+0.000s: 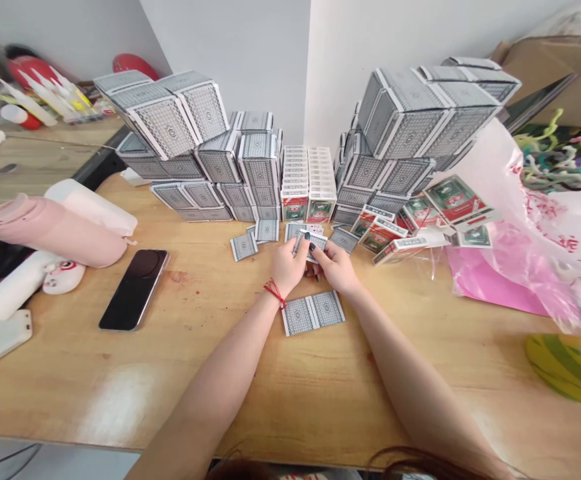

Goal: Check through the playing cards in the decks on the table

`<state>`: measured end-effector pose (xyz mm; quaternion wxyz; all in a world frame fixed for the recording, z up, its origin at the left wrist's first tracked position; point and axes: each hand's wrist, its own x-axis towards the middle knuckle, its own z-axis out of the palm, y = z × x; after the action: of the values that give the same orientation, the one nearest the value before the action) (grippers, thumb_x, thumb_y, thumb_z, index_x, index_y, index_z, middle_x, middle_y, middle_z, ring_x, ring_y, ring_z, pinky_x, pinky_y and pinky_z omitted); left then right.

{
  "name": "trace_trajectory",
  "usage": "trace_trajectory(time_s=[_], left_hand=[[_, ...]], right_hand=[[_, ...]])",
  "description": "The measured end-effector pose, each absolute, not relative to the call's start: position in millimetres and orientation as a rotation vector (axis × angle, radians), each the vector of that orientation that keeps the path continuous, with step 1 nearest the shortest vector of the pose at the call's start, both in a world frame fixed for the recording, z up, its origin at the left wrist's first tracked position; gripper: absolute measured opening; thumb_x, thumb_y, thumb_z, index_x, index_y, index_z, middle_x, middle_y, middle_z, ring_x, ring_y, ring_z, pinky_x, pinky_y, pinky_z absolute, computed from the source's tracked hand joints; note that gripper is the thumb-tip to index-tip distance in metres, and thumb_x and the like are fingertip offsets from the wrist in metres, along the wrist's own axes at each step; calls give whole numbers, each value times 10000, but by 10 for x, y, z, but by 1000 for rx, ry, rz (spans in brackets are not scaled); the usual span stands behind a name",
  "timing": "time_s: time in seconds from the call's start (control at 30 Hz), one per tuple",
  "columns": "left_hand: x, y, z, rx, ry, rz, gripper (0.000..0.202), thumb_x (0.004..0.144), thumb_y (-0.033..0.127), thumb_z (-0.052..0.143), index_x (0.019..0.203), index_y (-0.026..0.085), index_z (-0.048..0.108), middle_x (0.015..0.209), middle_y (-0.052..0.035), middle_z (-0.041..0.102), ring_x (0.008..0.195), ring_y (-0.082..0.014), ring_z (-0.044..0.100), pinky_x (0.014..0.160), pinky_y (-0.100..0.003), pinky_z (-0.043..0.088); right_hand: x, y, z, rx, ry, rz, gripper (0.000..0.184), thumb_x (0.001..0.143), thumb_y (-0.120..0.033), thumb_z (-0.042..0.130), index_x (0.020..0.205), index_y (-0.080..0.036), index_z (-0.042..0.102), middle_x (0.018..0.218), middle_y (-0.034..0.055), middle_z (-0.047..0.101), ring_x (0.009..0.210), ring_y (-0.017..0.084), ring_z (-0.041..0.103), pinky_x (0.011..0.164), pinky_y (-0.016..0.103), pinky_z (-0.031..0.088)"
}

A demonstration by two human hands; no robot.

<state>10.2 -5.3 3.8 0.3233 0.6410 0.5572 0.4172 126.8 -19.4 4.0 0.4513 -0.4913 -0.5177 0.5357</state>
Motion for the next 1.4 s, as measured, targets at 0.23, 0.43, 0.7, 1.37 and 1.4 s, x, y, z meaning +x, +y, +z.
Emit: trace_trajectory(time_s=[0.23,0.43,0.7,1.37,1.4], left_hand=[[103,-59,40,1642,1440,1072,423,835,516,348,602,177,444,436,27,458,398,-89,430,420,-217,266],[95,-48,25,1657,1426,1074,433,835,513,355,570,177,422,419,26,451,399,-87,426,422,-218,258],[101,-44,26,1671,1442,1057,431,838,511,351,584,173,435,445,18,469,411,-89,439,421,-217,261],[104,-44,29,1769,1507,1104,205,863,352,376,791,191,480,663,-14,556,621,-132,527,544,-218,348],[105,-43,29,1772,1502,1110,185,864,338,378,838,192,487,710,-24,575,660,-140,541,565,-222,361]], right_hand=[[1274,-189,36,-1215,-1292,1313,338,770,-532,490,706,-204,437,439,-51,506,351,100,457,350,217,354],[1277,-185,41,-1223,-1298,1313,357,760,-553,484,687,-208,431,449,-45,507,363,107,464,361,229,368],[1269,-188,67,-1210,-1299,1307,344,765,-538,488,686,-208,434,435,-52,497,353,102,459,354,220,353],[1265,-187,30,-1244,-1276,1306,336,756,-528,498,704,-204,424,438,-57,491,369,104,480,358,209,356],[1266,-187,26,-1246,-1275,1306,335,756,-525,500,703,-204,423,439,-57,491,368,102,478,358,208,356]])
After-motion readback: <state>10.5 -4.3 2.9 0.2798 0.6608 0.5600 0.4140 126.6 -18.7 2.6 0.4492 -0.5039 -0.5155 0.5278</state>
